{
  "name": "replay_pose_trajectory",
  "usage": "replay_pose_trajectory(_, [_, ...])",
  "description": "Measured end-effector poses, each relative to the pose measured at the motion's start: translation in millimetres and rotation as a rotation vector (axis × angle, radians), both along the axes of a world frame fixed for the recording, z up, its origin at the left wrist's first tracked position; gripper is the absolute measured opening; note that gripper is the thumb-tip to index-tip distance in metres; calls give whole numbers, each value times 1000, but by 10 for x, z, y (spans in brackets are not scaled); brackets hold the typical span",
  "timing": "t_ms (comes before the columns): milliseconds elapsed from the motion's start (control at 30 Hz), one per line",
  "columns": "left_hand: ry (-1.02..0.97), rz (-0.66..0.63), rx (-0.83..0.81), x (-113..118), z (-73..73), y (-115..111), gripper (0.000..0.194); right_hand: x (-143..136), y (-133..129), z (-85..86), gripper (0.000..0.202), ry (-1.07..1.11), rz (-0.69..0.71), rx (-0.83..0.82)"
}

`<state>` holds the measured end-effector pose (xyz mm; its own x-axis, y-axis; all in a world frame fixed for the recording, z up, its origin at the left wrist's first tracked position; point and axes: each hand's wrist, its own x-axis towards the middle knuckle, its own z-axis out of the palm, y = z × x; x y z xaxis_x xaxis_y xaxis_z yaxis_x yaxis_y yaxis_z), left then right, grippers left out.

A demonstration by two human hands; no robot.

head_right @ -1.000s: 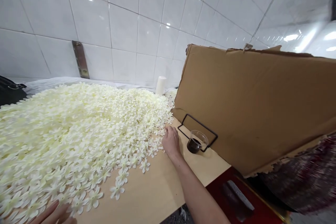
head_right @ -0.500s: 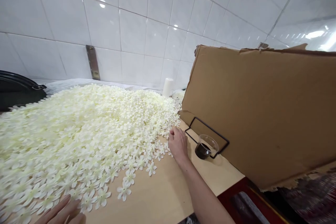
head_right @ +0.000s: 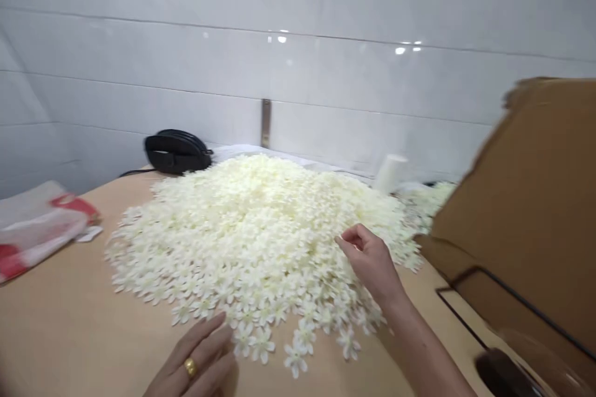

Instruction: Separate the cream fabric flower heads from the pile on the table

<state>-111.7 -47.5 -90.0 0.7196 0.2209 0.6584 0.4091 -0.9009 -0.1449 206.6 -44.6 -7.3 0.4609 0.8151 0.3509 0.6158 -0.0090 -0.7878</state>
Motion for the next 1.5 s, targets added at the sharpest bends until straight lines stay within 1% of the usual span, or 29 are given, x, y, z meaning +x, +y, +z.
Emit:
replay_pose_trajectory(67, [-158,5,-48,47,124,-7,15,-194,113,120,21,-16,97,-54])
replay_pose_trajectory(100, [-232,-31,-81,67,197,-1,16,-296,159,179,21,-32,139,-67])
replay_pose_trajectory(167, [-304,-88,-273,105,384,25,16,-493,236,285,19,-64,220,-61])
replay_pose_trajectory(200, [-311,-88,-431,132,496,47,16,-583,268,328,19,-73,258,-51])
replay_pose_trajectory(233, [-349,-46,-591,171,615,77,18,-661,294,363,19,-78,294,-43])
replay_pose_trajectory(333, [-512,135,-1039,389,944,228,23,-815,344,414,22,-94,395,-32])
replay_pose_trajectory(400, [-650,99,-1336,593,1084,383,27,-837,371,407,24,-112,438,-22])
replay_pose_trajectory(433, [-709,31,-1461,695,1123,469,26,-825,389,396,26,-117,440,-16])
replay_pose_trajectory(467, [-741,-59,-1530,790,1143,550,20,-803,410,382,28,-117,429,-15])
replay_pose_trajectory(533, [-819,-159,-1592,948,1140,675,10,-741,453,358,33,-94,383,-16])
replay_pose_trajectory(567, [-855,-195,-1619,1007,1126,713,9,-709,472,348,36,-73,367,-20])
replay_pose_trajectory(600, [-890,-220,-1650,1052,1108,737,10,-682,487,340,38,-46,365,-23])
replay_pose_trajectory(667, [-943,-258,-1714,1103,1067,758,17,-646,510,326,38,10,403,-37])
replay_pose_trajectory(767, [-989,-280,-1751,1110,1002,779,26,-652,538,294,34,95,515,-82])
replay_pose_trajectory(833, [-1010,-300,-1766,1098,956,797,31,-685,552,263,32,146,562,-102])
replay_pose_trajectory(900, [-1008,-343,-1795,1086,912,809,36,-728,562,228,29,175,562,-103])
replay_pose_trajectory(967, [-995,-374,-1799,1076,874,810,37,-766,568,194,26,171,541,-109])
replay_pose_trajectory(1100, [-1044,-320,-1772,1067,838,793,31,-805,565,167,30,168,559,-170])
replay_pose_trajectory(1167, [-1081,-305,-1757,1068,839,791,28,-805,558,185,38,224,587,-190])
replay_pose_trajectory(1233, [-1107,-297,-1705,1073,843,803,24,-795,554,216,45,289,599,-213])
replay_pose_trajectory(1333, [-1123,-261,-1627,1086,838,830,15,-776,564,238,50,319,559,-232])
replay_pose_trajectory(1433, [-1081,-209,-1570,1103,808,846,8,-756,592,179,48,254,525,-219])
replay_pose_trajectory(1500, [-1026,-158,-1508,1110,781,852,5,-741,621,107,42,127,480,-184])
